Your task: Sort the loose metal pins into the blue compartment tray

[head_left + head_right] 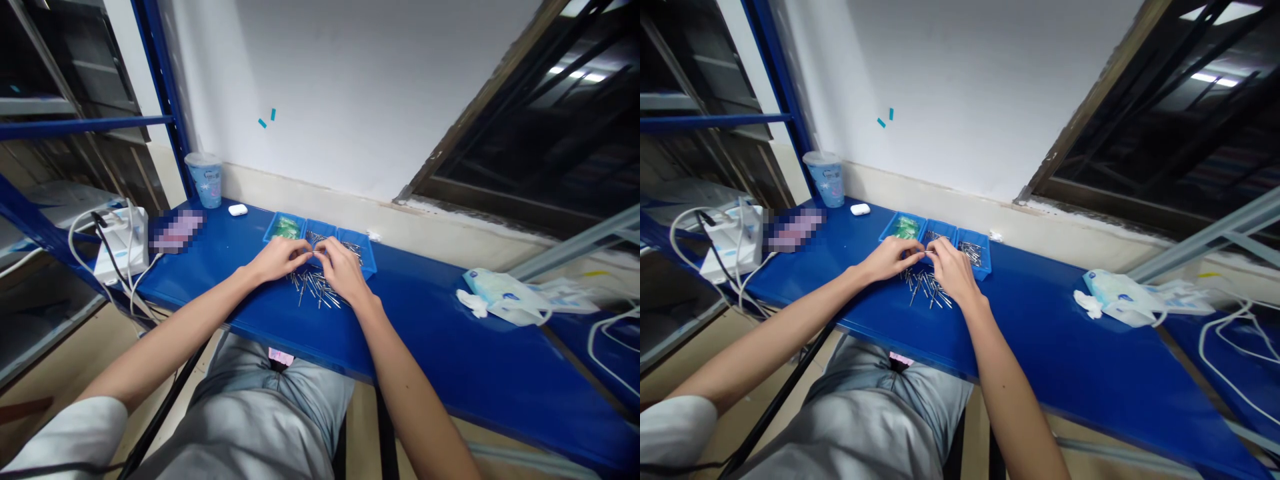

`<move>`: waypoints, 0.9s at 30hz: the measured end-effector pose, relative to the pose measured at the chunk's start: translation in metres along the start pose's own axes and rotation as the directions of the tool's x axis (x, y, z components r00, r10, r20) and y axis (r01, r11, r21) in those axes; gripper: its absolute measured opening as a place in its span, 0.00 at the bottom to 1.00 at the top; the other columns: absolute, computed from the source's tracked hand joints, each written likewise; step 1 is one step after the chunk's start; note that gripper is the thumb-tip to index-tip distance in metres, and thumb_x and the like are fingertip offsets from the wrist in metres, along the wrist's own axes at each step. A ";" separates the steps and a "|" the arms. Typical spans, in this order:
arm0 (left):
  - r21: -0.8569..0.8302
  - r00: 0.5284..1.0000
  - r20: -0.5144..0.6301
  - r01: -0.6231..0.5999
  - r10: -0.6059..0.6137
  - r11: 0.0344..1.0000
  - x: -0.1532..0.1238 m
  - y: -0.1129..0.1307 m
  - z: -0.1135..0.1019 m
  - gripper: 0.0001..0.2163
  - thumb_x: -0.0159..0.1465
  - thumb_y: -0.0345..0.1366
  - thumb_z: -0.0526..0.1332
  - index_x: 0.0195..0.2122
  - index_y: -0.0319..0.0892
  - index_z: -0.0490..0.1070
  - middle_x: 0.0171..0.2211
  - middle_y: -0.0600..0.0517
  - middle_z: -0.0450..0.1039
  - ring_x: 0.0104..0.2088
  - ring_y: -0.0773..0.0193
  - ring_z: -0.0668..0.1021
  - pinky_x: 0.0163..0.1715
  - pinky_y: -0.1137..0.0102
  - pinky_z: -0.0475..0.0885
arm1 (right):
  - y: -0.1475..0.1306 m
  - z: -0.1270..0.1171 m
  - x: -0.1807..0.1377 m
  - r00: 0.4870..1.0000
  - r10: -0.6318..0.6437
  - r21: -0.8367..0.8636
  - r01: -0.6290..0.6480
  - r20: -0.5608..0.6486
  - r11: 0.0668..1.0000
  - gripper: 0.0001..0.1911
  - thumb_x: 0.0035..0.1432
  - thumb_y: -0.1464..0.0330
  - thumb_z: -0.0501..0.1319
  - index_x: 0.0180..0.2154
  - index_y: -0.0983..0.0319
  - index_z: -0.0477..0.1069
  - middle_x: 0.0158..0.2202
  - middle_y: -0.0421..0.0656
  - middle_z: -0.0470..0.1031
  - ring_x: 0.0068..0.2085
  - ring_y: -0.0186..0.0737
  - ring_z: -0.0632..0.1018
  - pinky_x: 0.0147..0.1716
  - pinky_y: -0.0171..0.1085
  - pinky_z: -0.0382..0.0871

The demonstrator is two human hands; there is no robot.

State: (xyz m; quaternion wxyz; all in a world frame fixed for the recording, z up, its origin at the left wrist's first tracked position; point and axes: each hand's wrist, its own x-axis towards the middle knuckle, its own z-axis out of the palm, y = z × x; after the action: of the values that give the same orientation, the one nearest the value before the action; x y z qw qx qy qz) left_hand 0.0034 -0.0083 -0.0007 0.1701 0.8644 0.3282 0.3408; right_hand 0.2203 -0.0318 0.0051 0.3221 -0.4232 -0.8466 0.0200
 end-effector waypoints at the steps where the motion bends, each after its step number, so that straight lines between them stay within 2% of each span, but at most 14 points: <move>1: 0.010 1.000 0.008 -0.002 0.002 1.000 0.000 0.000 0.000 0.13 0.75 0.42 0.57 0.43 0.41 0.78 0.29 0.53 0.78 0.29 0.65 0.76 0.34 0.70 0.66 | 0.000 0.000 0.000 1.000 -0.002 0.001 0.002 -0.003 1.000 0.10 0.75 0.65 0.52 0.46 0.58 0.72 0.47 0.49 0.78 0.45 0.47 0.79 0.41 0.40 0.68; 11: 0.138 0.995 0.050 -0.093 0.087 0.986 -0.001 0.001 0.001 0.16 0.78 0.41 0.52 0.42 0.41 0.78 0.35 0.49 0.80 0.35 0.61 0.79 0.38 0.68 0.68 | -0.003 0.000 0.000 0.999 0.011 -0.046 -0.009 0.030 0.999 0.14 0.77 0.63 0.48 0.43 0.58 0.71 0.46 0.48 0.77 0.42 0.46 0.78 0.39 0.40 0.65; 15: 0.193 0.990 0.067 -0.132 0.121 0.972 -0.002 0.004 0.003 0.16 0.78 0.40 0.52 0.42 0.41 0.78 0.36 0.47 0.80 0.38 0.60 0.80 0.41 0.66 0.69 | -0.003 0.001 0.001 0.999 0.049 -0.076 -0.047 0.018 0.996 0.19 0.77 0.60 0.48 0.34 0.57 0.68 0.36 0.45 0.77 0.35 0.43 0.75 0.35 0.39 0.60; 19: 0.212 0.989 0.059 -0.142 0.132 0.967 -0.002 0.006 0.003 0.16 0.78 0.41 0.51 0.43 0.42 0.78 0.36 0.47 0.80 0.38 0.59 0.81 0.41 0.66 0.70 | -0.001 0.000 0.002 0.993 0.120 -0.048 -0.121 -0.018 0.991 0.26 0.76 0.55 0.48 0.24 0.57 0.59 0.24 0.41 0.70 0.27 0.39 0.68 0.32 0.40 0.53; 23: 0.206 0.992 0.017 -0.123 0.122 0.971 -0.001 0.005 0.003 0.16 0.78 0.41 0.52 0.41 0.42 0.78 0.37 0.47 0.81 0.38 0.59 0.81 0.40 0.66 0.70 | 0.001 -0.001 0.004 0.990 0.132 0.051 -0.130 -0.049 0.990 0.27 0.76 0.53 0.47 0.24 0.57 0.55 0.21 0.39 0.65 0.26 0.37 0.65 0.31 0.39 0.52; 27: 0.189 0.991 -0.039 -0.117 0.127 0.975 -0.001 0.004 0.002 0.16 0.77 0.41 0.54 0.40 0.42 0.79 0.36 0.47 0.82 0.36 0.60 0.81 0.38 0.67 0.70 | 0.005 -0.001 0.006 0.987 0.143 0.132 -0.132 -0.076 0.982 0.26 0.75 0.55 0.50 0.24 0.57 0.56 0.22 0.38 0.63 0.26 0.37 0.66 0.31 0.39 0.53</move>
State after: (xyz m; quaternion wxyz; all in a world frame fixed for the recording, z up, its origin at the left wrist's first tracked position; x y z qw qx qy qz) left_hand 0.0064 -0.0119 -0.0007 0.0589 0.8861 0.3091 0.3404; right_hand 0.2221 -0.0243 0.0076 0.3821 -0.4598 -0.7978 0.0779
